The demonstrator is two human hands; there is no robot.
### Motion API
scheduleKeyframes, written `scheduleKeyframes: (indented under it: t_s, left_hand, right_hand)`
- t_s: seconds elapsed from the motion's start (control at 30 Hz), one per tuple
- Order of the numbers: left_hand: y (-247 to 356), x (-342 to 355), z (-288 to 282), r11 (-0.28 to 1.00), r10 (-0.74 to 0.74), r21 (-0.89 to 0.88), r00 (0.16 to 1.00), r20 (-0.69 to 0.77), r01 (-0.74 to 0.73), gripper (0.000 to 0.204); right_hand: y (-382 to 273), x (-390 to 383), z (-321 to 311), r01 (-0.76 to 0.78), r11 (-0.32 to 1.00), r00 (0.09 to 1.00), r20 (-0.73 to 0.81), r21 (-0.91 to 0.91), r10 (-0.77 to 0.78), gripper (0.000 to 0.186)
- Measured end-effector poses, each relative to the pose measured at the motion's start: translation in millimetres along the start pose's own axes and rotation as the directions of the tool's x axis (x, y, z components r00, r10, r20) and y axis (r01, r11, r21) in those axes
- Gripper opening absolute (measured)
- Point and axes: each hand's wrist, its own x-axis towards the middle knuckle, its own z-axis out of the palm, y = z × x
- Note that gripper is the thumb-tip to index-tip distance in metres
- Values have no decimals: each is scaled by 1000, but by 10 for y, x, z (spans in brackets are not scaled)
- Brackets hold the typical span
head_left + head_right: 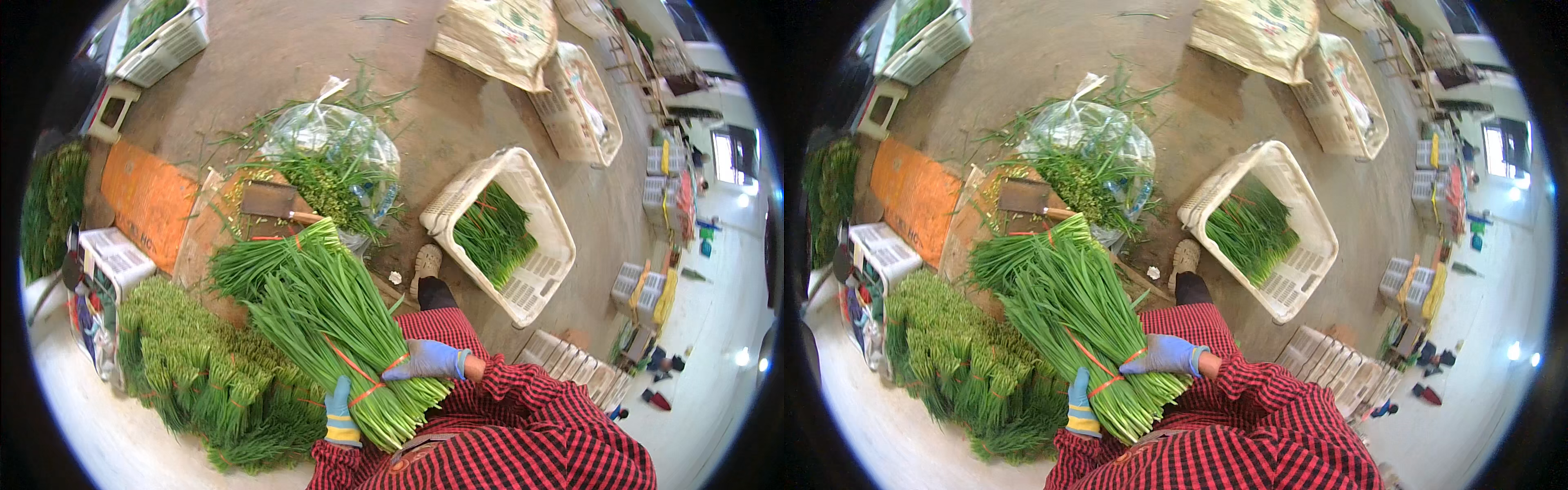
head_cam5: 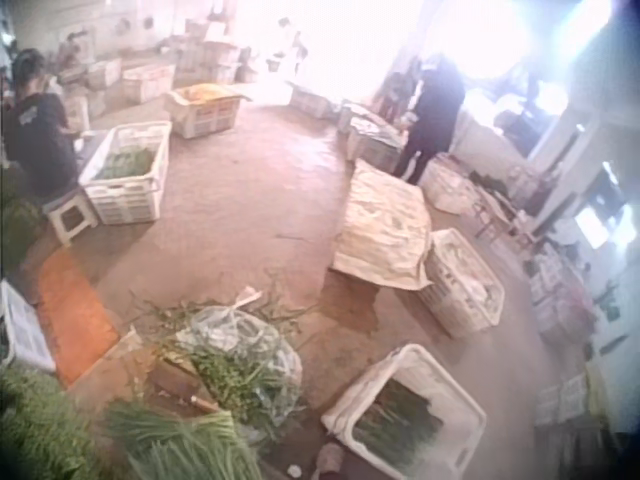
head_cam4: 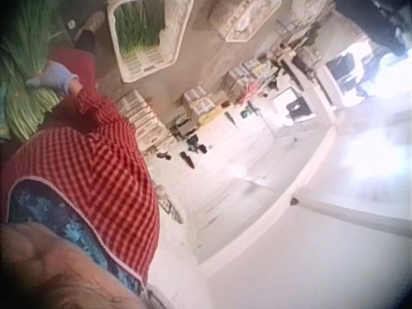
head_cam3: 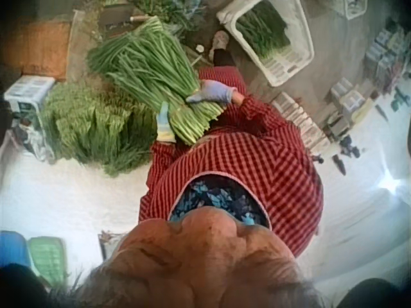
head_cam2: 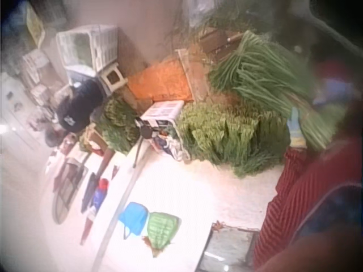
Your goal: The person trims the root ends of green onion bundles with a cleaver, ties them with rubber bands, and places them into a plastic crate. The person repeats this process for multiple bundles in a food processing room.
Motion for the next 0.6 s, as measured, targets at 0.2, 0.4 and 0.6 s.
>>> scheduleKeyframes:
  t_s: [0.2,0.4,0.6]
  left_hand:
    - [-1,-83,83,966,33,255,998,53,-46,56]
    - [-435,263,631,920,206,343,979,-4,-192,56]
    - [-1280,508,1444,871,299,392,953,54,-296,65]
  right_hand:
    - [154,-551,-1,110,984,994,-26,136,-108,83]
    - [588,-286,-360,243,940,893,-434,241,-119,90]
    - [1358,-689,-1228,305,945,860,-460,116,-221,94]
